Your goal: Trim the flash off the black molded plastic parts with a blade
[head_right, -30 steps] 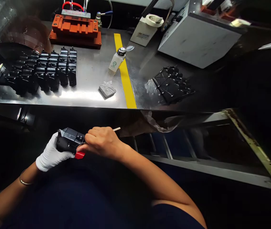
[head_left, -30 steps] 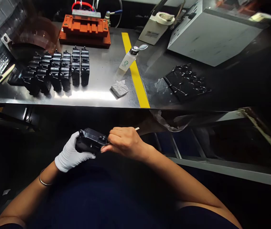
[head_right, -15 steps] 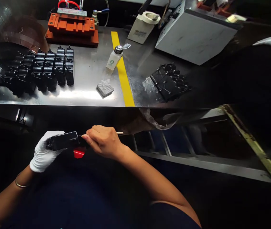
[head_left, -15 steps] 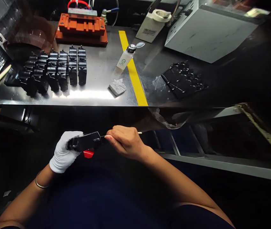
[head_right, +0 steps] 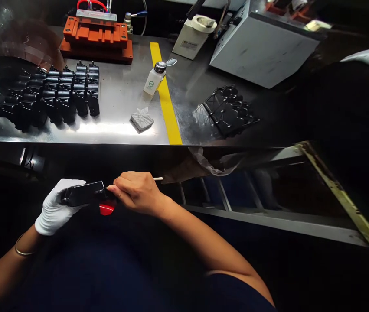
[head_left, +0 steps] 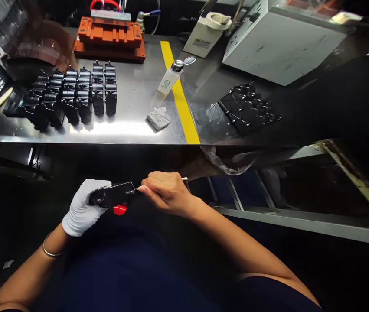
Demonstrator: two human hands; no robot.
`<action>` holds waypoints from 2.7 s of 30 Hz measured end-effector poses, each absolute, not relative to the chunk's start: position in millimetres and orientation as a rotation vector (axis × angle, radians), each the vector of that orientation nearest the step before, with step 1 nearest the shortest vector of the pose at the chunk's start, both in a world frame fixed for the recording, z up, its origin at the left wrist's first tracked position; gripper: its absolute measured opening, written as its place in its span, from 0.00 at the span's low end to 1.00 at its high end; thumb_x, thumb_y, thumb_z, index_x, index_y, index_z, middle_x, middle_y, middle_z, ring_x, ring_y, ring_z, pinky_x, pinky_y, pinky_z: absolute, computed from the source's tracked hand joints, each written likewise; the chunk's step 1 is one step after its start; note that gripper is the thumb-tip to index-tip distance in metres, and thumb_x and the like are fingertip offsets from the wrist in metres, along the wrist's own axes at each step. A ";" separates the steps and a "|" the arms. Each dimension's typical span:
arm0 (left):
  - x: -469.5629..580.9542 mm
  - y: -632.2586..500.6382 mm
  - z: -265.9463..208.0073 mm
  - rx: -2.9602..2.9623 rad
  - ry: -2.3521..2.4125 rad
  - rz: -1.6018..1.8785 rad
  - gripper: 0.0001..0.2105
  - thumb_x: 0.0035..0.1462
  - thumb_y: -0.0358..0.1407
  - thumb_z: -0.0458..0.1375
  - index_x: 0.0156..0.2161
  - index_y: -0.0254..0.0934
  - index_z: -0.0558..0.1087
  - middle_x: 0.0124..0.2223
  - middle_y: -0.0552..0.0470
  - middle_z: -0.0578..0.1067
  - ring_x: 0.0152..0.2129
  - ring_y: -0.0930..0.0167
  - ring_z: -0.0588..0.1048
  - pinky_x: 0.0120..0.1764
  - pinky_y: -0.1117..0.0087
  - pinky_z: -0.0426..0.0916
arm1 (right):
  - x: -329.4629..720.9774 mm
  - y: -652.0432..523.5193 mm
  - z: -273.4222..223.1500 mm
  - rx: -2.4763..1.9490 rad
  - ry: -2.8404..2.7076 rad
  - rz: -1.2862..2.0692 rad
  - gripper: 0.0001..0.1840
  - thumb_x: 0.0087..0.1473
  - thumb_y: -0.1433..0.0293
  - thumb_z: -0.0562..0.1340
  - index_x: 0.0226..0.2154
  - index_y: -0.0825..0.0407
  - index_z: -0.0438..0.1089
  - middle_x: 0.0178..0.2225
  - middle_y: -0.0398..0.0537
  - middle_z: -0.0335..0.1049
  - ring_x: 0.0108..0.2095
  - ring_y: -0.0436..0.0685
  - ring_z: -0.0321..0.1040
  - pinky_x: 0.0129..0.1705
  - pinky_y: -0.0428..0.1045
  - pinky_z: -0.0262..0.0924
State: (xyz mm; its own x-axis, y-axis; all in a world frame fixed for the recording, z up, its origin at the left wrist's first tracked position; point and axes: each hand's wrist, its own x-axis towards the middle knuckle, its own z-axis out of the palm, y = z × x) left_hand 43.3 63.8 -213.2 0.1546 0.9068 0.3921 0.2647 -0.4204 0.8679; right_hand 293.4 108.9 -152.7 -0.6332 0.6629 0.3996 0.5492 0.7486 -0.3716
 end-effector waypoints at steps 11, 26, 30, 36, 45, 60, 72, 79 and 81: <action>47.3 67.8 -199.2 1.957 0.916 1.270 0.22 0.46 0.26 0.65 0.48 0.45 0.74 0.39 0.48 0.80 0.37 0.63 0.77 0.43 0.61 0.70 | 299.9 110.8 -146.3 -0.893 -2.397 0.823 0.23 0.65 0.62 0.48 0.24 0.54 0.64 0.20 0.42 0.62 0.21 0.47 0.58 0.25 0.44 0.50; 44.1 78.9 -197.1 0.993 0.924 0.666 0.29 0.38 0.41 0.70 0.48 0.35 0.72 0.38 0.49 0.77 0.32 0.67 0.74 0.36 0.67 0.69 | 285.2 119.9 -136.1 -0.573 -2.537 0.342 0.33 0.54 0.41 0.49 0.20 0.54 0.62 0.19 0.40 0.54 0.21 0.47 0.49 0.22 0.46 0.39; 45.9 80.9 -203.9 0.938 0.872 0.585 0.29 0.38 0.44 0.70 0.46 0.33 0.72 0.35 0.50 0.75 0.30 0.69 0.71 0.35 0.68 0.67 | 282.7 121.1 -139.5 -0.519 -2.592 0.332 0.34 0.54 0.42 0.49 0.16 0.53 0.57 0.18 0.39 0.50 0.20 0.47 0.46 0.22 0.46 0.37; 50.3 83.4 -205.4 0.915 0.837 0.625 0.29 0.37 0.46 0.70 0.44 0.32 0.72 0.34 0.51 0.74 0.29 0.70 0.70 0.34 0.70 0.66 | 279.0 121.4 -144.7 -0.550 -2.434 0.294 0.35 0.53 0.41 0.49 0.17 0.54 0.60 0.18 0.39 0.50 0.20 0.46 0.47 0.22 0.46 0.38; 61.9 79.3 -203.8 0.862 0.827 0.728 0.26 0.38 0.47 0.69 0.41 0.33 0.74 0.32 0.49 0.75 0.27 0.70 0.71 0.32 0.71 0.66 | 278.2 121.1 -145.7 -0.606 -2.403 0.231 0.33 0.54 0.43 0.51 0.15 0.53 0.57 0.17 0.40 0.50 0.20 0.47 0.47 0.23 0.47 0.39; 39.5 97.6 -180.6 1.204 1.003 0.587 0.22 0.42 0.37 0.68 0.46 0.38 0.75 0.35 0.51 0.78 0.30 0.66 0.76 0.33 0.70 0.71 | 294.0 118.3 -163.0 -0.775 -2.179 1.125 0.31 0.49 0.42 0.58 0.19 0.54 0.64 0.16 0.39 0.58 0.17 0.45 0.52 0.20 0.43 0.46; 58.0 101.8 -208.5 0.374 1.341 1.293 0.22 0.50 0.34 0.65 0.51 0.41 0.68 0.51 0.46 0.74 0.49 0.66 0.73 0.51 0.62 0.68 | 248.9 107.7 -217.9 -1.373 -1.294 1.281 0.26 0.49 0.48 0.61 0.20 0.54 0.64 0.18 0.39 0.56 0.20 0.46 0.50 0.22 0.44 0.49; 82.1 97.0 -196.5 -0.273 1.079 1.130 0.08 0.62 0.31 0.52 0.40 0.34 0.74 0.35 0.50 0.80 0.31 0.71 0.80 0.36 0.68 0.77 | 229.0 97.4 -233.1 -1.303 -1.115 1.382 0.25 0.57 0.49 0.53 0.37 0.53 0.69 0.30 0.45 0.64 0.27 0.49 0.61 0.25 0.44 0.60; 81.8 95.1 -190.5 -0.256 1.112 1.086 0.08 0.62 0.32 0.53 0.42 0.34 0.74 0.36 0.50 0.80 0.30 0.70 0.80 0.32 0.68 0.77 | 233.2 99.0 -233.7 -1.257 -1.140 1.369 0.24 0.58 0.51 0.53 0.43 0.52 0.69 0.31 0.45 0.65 0.27 0.49 0.63 0.25 0.45 0.62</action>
